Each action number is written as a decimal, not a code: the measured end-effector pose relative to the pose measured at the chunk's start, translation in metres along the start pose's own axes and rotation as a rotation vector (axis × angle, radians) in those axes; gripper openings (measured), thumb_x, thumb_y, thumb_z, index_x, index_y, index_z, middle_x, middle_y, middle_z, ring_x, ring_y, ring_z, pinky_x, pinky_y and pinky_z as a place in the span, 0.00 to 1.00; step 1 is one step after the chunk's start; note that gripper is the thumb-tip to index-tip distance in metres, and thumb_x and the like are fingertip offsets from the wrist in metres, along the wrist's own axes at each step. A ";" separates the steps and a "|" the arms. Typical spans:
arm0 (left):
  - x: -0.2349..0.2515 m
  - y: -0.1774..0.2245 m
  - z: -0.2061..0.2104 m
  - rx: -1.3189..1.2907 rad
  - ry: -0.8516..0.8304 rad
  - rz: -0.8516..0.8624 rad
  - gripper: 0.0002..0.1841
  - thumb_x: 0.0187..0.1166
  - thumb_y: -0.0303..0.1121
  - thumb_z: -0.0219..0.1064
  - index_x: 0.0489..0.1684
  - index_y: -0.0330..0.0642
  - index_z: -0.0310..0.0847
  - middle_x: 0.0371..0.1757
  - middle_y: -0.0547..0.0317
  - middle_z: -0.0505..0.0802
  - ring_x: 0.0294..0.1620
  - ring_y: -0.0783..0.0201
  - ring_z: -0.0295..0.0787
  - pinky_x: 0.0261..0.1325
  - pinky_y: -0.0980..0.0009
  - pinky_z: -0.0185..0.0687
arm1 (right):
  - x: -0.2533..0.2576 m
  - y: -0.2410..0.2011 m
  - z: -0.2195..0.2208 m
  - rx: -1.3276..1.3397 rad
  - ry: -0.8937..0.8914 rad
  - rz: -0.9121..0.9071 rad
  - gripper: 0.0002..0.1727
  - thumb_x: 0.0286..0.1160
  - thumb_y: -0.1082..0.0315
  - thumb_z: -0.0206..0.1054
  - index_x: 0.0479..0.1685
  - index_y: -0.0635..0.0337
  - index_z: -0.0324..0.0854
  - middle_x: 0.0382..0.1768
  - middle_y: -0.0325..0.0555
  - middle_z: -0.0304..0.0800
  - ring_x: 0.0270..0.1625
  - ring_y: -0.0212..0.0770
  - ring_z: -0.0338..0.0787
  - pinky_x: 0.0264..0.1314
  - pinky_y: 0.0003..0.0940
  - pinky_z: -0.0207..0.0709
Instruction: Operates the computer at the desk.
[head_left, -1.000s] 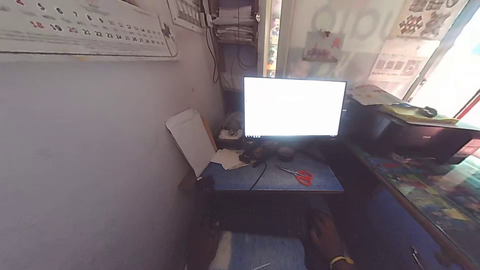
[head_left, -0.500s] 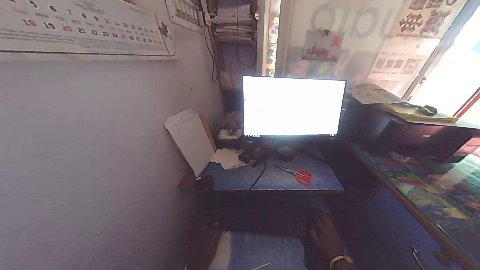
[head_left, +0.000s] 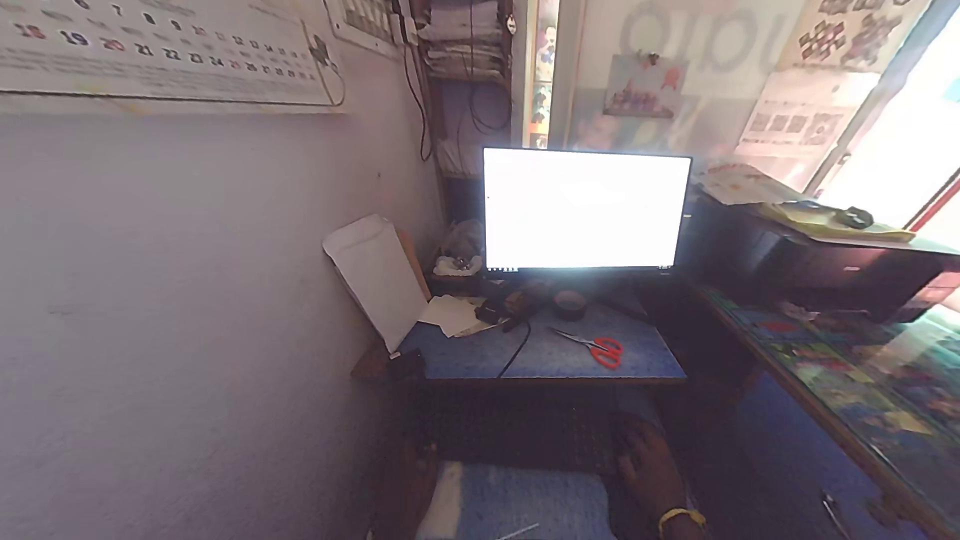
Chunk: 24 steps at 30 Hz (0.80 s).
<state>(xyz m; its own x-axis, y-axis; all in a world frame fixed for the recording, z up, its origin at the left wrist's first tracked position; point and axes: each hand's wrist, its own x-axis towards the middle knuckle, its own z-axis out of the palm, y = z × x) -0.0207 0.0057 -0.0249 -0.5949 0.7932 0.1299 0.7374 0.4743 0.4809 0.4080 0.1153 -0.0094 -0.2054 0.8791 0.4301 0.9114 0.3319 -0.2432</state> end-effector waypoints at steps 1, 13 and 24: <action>0.000 0.001 -0.001 -0.002 0.005 0.002 0.34 0.87 0.55 0.55 0.76 0.32 0.75 0.71 0.29 0.84 0.73 0.34 0.81 0.75 0.40 0.75 | 0.000 0.001 0.001 -0.006 0.011 -0.007 0.27 0.65 0.54 0.65 0.64 0.55 0.90 0.73 0.55 0.85 0.75 0.61 0.83 0.74 0.58 0.77; -0.001 0.003 -0.005 0.023 0.006 0.004 0.33 0.87 0.55 0.56 0.74 0.32 0.76 0.70 0.30 0.85 0.73 0.34 0.82 0.73 0.39 0.76 | 0.001 -0.001 0.000 -0.015 -0.022 0.021 0.27 0.66 0.55 0.66 0.67 0.53 0.89 0.75 0.52 0.83 0.77 0.58 0.82 0.76 0.57 0.76; 0.000 0.001 -0.002 0.035 0.015 0.006 0.34 0.87 0.56 0.54 0.74 0.31 0.77 0.73 0.29 0.82 0.76 0.34 0.79 0.76 0.40 0.73 | 0.001 0.001 0.003 -0.014 -0.004 0.016 0.28 0.66 0.54 0.64 0.67 0.53 0.89 0.75 0.52 0.84 0.76 0.59 0.82 0.76 0.56 0.77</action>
<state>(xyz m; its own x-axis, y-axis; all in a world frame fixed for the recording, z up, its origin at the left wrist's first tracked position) -0.0206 0.0060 -0.0225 -0.5951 0.7902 0.1462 0.7517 0.4829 0.4492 0.4082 0.1176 -0.0116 -0.1921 0.8858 0.4225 0.9194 0.3130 -0.2382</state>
